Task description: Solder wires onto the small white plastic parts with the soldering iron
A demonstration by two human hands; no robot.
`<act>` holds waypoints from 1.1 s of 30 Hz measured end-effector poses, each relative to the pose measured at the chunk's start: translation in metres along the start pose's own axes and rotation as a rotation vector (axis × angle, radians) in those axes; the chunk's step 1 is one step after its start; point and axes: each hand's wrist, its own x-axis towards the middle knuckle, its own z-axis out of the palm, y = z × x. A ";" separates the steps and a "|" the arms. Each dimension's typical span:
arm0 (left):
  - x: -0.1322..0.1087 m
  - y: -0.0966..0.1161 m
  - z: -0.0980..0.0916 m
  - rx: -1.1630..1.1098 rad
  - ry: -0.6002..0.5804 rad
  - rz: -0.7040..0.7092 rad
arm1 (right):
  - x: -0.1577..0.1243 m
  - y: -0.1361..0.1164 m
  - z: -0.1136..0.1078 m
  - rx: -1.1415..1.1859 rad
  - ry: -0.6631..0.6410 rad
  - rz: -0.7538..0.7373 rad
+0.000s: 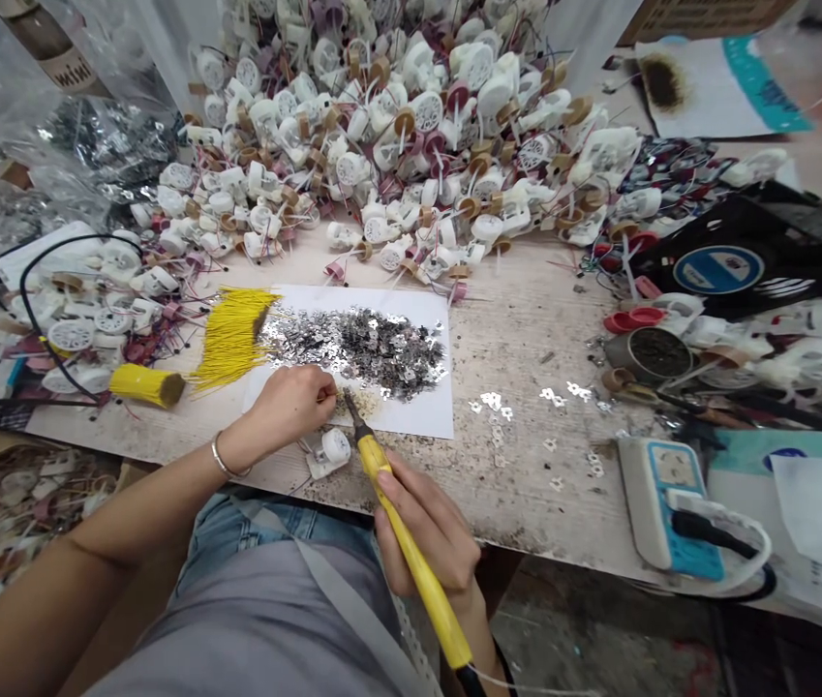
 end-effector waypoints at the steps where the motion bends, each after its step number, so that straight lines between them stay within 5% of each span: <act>1: 0.000 -0.001 0.000 -0.003 -0.003 0.003 | -0.003 0.000 0.001 0.006 0.035 0.015; 5: -0.002 -0.006 -0.002 -0.020 -0.019 0.005 | -0.010 0.003 0.011 0.057 0.133 0.101; 9: -0.011 -0.010 -0.009 -0.008 -0.006 0.008 | -0.001 0.006 0.028 0.161 0.058 0.117; 12: -0.021 -0.008 -0.010 -0.056 0.031 0.083 | 0.016 0.006 0.043 0.165 0.166 0.148; 17: -0.033 -0.002 -0.002 -0.459 0.252 0.315 | 0.040 0.004 0.058 0.123 0.164 0.153; 21: -0.036 -0.013 0.000 -0.795 0.529 0.300 | 0.039 -0.001 0.055 0.241 0.171 0.199; 26: -0.050 -0.041 -0.009 -0.468 0.731 0.328 | 0.028 -0.002 0.057 0.109 0.020 0.007; 30: -0.071 -0.056 -0.004 -0.196 0.639 0.552 | 0.032 -0.001 0.063 0.026 0.130 0.140; 33: -0.080 -0.056 0.010 -0.218 0.476 0.691 | 0.039 -0.001 0.070 0.012 0.202 0.214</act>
